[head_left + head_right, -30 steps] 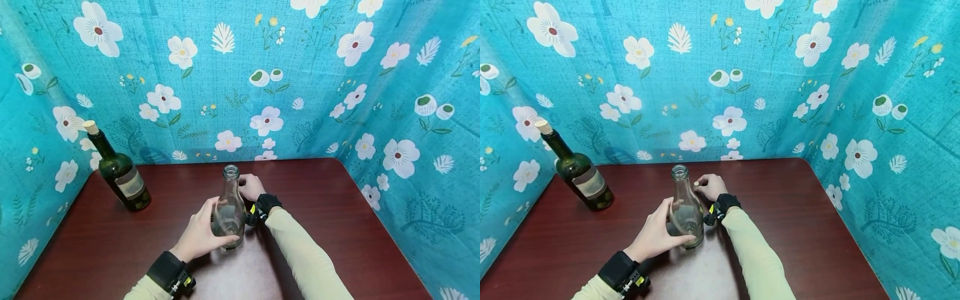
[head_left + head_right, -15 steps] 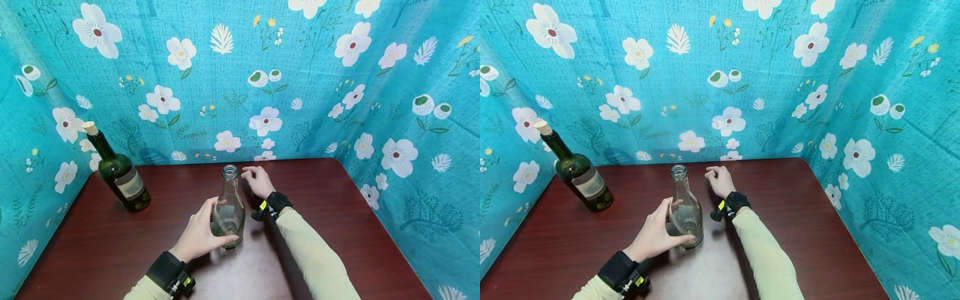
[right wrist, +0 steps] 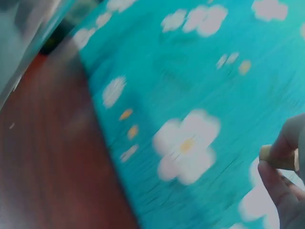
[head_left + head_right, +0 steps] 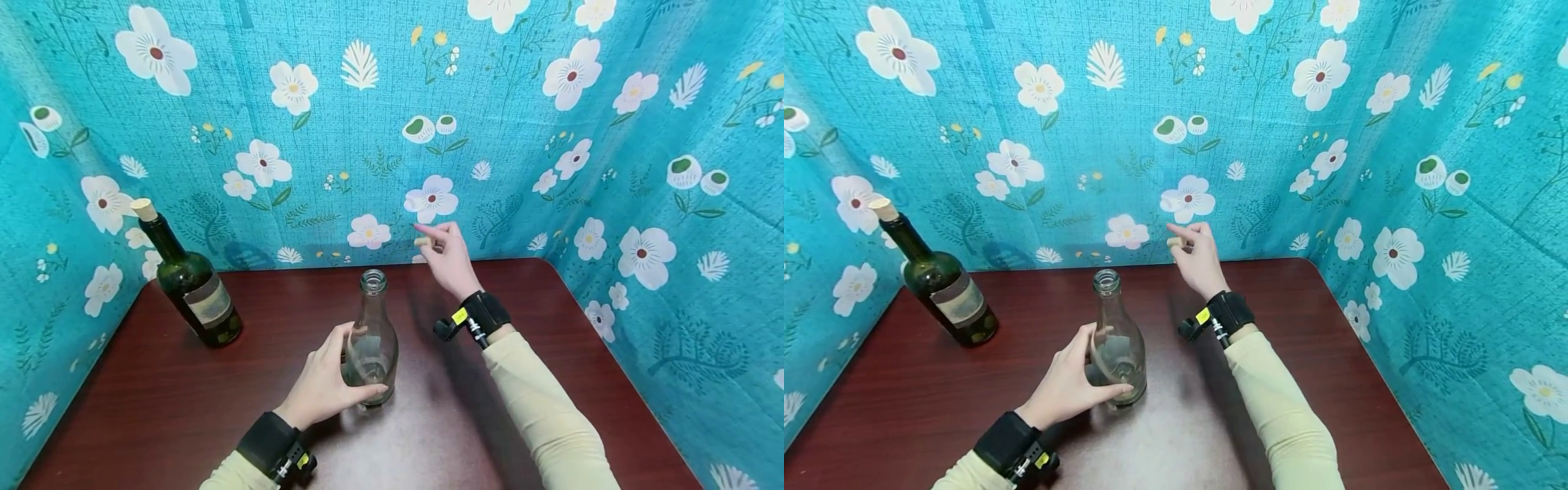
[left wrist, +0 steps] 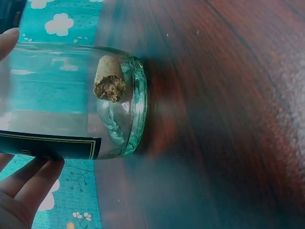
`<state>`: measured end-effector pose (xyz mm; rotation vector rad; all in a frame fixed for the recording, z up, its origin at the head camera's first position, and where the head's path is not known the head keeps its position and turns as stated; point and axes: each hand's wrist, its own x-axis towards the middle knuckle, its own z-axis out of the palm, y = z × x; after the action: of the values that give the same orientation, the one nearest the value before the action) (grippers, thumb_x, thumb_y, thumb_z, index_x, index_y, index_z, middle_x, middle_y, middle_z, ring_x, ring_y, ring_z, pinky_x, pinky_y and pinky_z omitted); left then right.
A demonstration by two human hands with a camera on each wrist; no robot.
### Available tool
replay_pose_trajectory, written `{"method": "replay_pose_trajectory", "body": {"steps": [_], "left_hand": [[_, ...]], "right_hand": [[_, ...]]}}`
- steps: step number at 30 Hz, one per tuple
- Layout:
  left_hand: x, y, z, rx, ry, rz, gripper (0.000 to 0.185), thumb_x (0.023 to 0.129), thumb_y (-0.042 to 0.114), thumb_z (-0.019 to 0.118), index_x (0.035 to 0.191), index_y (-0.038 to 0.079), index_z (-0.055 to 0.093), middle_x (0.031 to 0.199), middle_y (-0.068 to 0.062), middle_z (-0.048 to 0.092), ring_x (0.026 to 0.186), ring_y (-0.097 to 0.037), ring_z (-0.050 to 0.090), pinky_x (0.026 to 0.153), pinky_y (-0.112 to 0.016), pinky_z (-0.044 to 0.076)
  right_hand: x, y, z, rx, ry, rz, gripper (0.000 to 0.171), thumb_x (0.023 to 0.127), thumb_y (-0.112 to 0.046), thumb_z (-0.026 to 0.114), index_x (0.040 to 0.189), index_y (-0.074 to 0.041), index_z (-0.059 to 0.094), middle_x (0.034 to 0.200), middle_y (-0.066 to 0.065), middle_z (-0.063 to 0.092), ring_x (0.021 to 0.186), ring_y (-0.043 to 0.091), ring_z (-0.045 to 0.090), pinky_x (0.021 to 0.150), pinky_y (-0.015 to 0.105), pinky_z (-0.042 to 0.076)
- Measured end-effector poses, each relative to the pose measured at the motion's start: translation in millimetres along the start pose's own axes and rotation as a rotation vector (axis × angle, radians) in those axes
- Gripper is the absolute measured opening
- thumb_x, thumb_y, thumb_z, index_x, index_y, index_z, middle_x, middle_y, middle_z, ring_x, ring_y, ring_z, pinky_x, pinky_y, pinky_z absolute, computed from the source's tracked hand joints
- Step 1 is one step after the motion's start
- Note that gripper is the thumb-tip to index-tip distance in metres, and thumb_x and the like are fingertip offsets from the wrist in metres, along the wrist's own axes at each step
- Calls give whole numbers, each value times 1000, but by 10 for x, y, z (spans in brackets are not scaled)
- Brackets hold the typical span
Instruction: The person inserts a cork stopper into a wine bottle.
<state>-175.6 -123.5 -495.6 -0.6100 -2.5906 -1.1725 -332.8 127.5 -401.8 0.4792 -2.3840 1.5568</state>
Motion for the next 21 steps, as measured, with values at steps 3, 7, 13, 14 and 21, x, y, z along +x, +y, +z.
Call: {"method": "replay_pose_trajectory", "body": {"steps": [3,7,13,14,21], "left_hand": [[-5,6,-5,-3,3,-14,100,67,71,83,145,29,37,135,15,54,105,-7,64,82,-42,55],[-3,12,-12,-7,3,-24,101,65,71,84,145,31,37,134,16,54,104,-6,65,82,-40,55],[-1,1,-18,-10,-3,-24,101,66,71,84,145,30,36,134,16,54,103,-6,65,82,-38,56],[-1,-3,-17,-12,-5,-23,102,66,71,84,145,30,36,134,16,54,102,-5,65,82,-38,56],[-3,-32,-17,-26,-11,4,102,67,70,84,147,28,36,135,13,54,101,-7,66,82,-39,57]], "right_hand": [[9,-260,-126,40,-20,-69,42,100,-7,64,142,-15,62,114,9,48,107,18,60,96,33,49],[-32,-561,-244,110,-83,-149,49,99,-11,69,146,-14,55,118,10,57,103,22,66,82,30,50],[-169,-983,-304,188,-136,-271,36,95,-3,71,129,-4,59,124,8,63,102,23,69,81,31,54],[-197,-1049,-309,186,-139,-289,35,95,-2,72,128,-4,62,124,7,65,101,22,69,80,31,54],[-422,-1435,-350,151,-177,-428,38,94,-2,73,131,-10,70,117,-1,70,94,20,67,70,35,54]]}}
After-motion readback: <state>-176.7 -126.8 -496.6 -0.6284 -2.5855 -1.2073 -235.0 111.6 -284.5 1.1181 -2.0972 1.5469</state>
